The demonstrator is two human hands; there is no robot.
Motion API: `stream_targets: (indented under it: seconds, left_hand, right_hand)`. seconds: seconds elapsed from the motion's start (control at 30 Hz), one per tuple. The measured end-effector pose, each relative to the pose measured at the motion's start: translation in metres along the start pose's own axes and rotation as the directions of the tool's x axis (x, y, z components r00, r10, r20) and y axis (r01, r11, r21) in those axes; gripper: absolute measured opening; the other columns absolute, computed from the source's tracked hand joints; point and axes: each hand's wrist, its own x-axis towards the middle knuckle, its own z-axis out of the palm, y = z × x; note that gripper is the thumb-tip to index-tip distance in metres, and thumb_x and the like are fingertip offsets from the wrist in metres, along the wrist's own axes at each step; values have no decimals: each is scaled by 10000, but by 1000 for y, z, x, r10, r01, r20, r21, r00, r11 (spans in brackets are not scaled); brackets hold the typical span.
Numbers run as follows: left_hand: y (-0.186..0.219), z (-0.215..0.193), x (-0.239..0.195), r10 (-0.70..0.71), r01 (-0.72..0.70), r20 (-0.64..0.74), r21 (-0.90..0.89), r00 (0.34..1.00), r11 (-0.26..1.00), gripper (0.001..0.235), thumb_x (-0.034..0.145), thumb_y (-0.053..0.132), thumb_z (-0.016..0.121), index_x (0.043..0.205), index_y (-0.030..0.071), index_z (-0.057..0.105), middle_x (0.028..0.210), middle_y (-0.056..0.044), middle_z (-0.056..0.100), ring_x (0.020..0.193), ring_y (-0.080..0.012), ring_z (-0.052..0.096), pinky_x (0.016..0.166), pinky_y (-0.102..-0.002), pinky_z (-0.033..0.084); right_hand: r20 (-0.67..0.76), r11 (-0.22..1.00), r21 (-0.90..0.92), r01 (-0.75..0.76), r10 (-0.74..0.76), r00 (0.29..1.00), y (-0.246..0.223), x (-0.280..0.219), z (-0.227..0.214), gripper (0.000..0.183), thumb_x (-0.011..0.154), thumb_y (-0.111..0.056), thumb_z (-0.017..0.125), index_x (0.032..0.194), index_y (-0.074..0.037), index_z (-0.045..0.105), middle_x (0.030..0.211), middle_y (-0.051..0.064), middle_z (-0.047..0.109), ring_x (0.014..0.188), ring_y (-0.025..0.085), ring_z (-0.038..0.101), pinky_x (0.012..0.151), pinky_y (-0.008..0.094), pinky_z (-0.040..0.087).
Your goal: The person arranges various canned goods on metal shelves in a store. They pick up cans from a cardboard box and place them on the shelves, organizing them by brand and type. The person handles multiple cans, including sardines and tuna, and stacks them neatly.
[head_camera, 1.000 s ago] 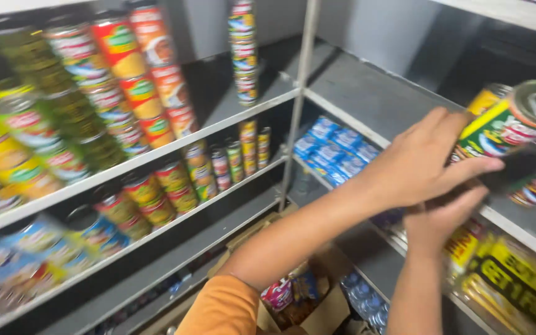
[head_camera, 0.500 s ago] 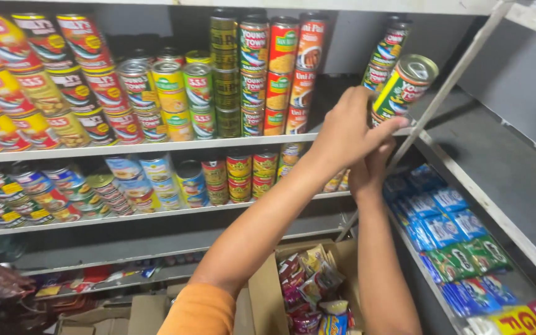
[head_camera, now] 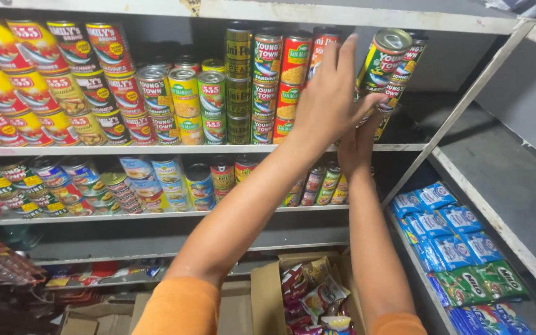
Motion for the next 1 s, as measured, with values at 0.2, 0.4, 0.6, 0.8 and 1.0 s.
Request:
stream_targets:
  seconds: [0.2,0.4,0.6,0.8,1.0]
  left_hand:
    - [-11,-11,52,425,-422,40,236,904,876,500,829,286,837,1265,155,631,1203,-29,627,1168,-253,583,898,-472,475]
    - [-29,9,80,447,-489,200,298,872,820,207,752,246,816,902,143,717,899,-19,716,1033,-279,623,794,-504,458]
    - [-51,38,79,406,-465,228,393,885,794,150,838,125,764,974,181,735,816,-45,722,1098,-276,623,886,-509,459]
    - [-48,38,73,475,-525,234,494,848,693,240,741,215,794,947,109,732,803,-72,733,1155,-276,596,973,-505,420]
    - [-67,56,73,403,-505,309,442,862,741,311,748,240,834,997,88,726,878,-82,715,1060,-288,632,911,-486,423]
  right_hand:
    - [-21,988,-17,-155,155,988,17,4,-6,566,1127,-399,490,1489,-3,311,1436,158,516,1310,257,511,1138,388,388]
    - [21,978,97,-183,182,983,30,1,-4,599,1123,-420,504,1508,-10,297,1457,154,513,1311,225,497,1145,383,369]
    - [93,967,98,-235,226,970,60,5,-5,626,1102,-456,490,1523,-20,336,1427,137,537,1290,220,522,1126,372,404]
    - [247,976,-40,-213,217,944,85,12,-19,590,1128,-439,456,1538,-25,366,1498,157,492,1364,236,491,1149,374,371]
    - [289,878,-26,-479,465,837,56,24,-22,615,1012,-462,563,1461,-54,464,1412,126,604,1282,211,587,1083,356,439]
